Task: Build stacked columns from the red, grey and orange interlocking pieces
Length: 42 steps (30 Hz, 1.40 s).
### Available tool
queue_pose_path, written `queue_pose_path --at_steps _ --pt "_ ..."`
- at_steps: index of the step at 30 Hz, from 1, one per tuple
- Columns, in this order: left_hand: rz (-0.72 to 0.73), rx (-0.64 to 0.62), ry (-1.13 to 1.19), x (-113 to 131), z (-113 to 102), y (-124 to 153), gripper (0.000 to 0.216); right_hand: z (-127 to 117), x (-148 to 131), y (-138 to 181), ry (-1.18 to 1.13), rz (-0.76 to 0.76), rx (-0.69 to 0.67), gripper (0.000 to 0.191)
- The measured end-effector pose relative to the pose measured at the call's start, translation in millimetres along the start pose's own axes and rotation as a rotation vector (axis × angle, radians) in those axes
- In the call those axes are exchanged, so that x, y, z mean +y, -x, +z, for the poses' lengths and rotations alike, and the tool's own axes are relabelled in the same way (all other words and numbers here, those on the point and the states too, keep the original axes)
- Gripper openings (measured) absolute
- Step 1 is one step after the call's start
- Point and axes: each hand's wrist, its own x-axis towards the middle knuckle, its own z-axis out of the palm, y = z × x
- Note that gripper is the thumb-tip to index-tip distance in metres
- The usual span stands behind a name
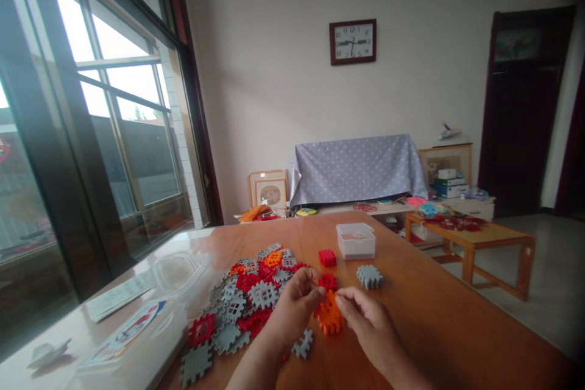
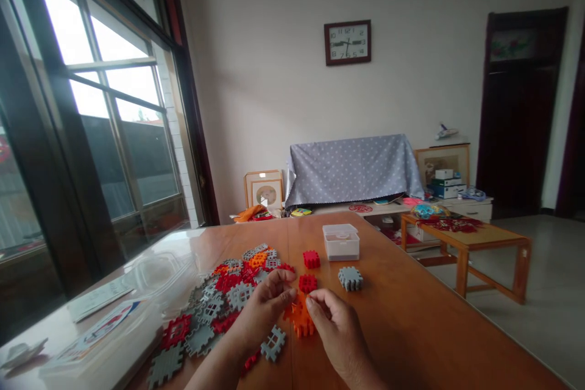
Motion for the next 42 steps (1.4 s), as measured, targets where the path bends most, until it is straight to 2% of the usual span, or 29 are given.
queue_pose_path --at_steps 8,14,21,30,36,42 --pt "-0.095 0.105 0.015 -4 5 10 0.033 -4 -6 0 -0.249 0.188 0.109 0.036" --pt "-0.167 0.089 0.172 -14 9 10 0.040 -6 -7 3 -0.389 0.223 0.102 0.033" --pt "-0.114 0.146 0.149 -11 3 7 0.037 -5 -4 5 -0.248 0.223 0.006 0.030" --pt "-0.116 0.183 0.080 -20 -3 2 0.035 -3 -5 2 -0.148 0.164 0.103 0.042" --pt "-0.150 0.196 -0.056 -25 -4 1 0.026 -6 12 0 -0.021 0.166 0.092 0.041" --pt "-0.212 0.209 -0.206 -29 -6 2 0.033 -7 29 -2 0.109 0.166 0.075 0.039"
